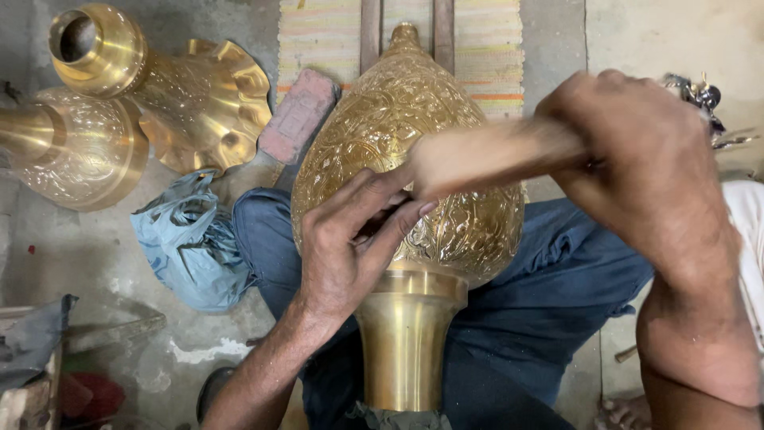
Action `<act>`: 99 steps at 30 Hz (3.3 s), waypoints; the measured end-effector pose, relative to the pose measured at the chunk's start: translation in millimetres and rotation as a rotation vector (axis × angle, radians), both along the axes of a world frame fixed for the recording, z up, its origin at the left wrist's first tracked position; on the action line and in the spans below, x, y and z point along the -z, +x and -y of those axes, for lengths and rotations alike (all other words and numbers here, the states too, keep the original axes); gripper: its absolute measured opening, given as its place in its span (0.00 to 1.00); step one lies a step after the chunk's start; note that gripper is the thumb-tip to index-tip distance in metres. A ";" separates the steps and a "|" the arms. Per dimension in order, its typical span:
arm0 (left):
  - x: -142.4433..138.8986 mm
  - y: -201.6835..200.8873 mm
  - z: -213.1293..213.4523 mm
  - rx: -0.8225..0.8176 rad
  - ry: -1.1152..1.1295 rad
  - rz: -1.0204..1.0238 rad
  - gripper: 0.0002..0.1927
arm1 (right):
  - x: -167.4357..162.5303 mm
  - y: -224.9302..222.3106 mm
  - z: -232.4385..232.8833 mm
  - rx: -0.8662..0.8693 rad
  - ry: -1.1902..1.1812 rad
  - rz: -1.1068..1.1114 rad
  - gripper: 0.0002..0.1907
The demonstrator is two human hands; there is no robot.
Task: The person sits on the floor with a large brass vessel held between their legs and chisels decorative patterns into its surface, holding a chisel against the metal with one hand and striking it with a wooden mallet in the other, repositioning the chisel across the embossed design.
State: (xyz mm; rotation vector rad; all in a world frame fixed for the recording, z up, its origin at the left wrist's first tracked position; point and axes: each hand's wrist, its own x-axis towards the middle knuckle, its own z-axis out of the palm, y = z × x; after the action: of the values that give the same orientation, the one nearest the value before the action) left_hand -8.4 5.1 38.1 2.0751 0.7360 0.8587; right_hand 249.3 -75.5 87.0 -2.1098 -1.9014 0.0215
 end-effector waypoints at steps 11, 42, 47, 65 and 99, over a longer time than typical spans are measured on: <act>-5.2 -2.2 -23.9 0.090 -0.178 -0.050 0.16 | 24.1 -16.7 6.6 0.100 0.249 -0.182 0.15; -4.7 -3.8 -37.3 0.321 0.067 -0.008 0.16 | 13.5 -8.0 17.7 -0.027 0.123 0.145 0.21; -5.4 -3.3 -38.0 0.323 -0.021 0.004 0.16 | 15.4 -7.1 19.7 0.122 0.179 -0.438 0.17; -8.8 -3.1 -39.7 0.318 -0.049 -0.036 0.16 | 17.8 -9.5 17.7 0.039 0.196 -0.172 0.15; -4.1 -3.5 -38.8 0.303 -0.013 -0.011 0.16 | 35.0 -3.5 14.0 0.096 0.091 -0.377 0.16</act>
State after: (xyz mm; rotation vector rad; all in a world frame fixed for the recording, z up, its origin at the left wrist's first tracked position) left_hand -12.0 43.9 42.2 2.1111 0.4152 0.6707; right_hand 245.8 -89.6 52.0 -1.9686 -1.5514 0.2854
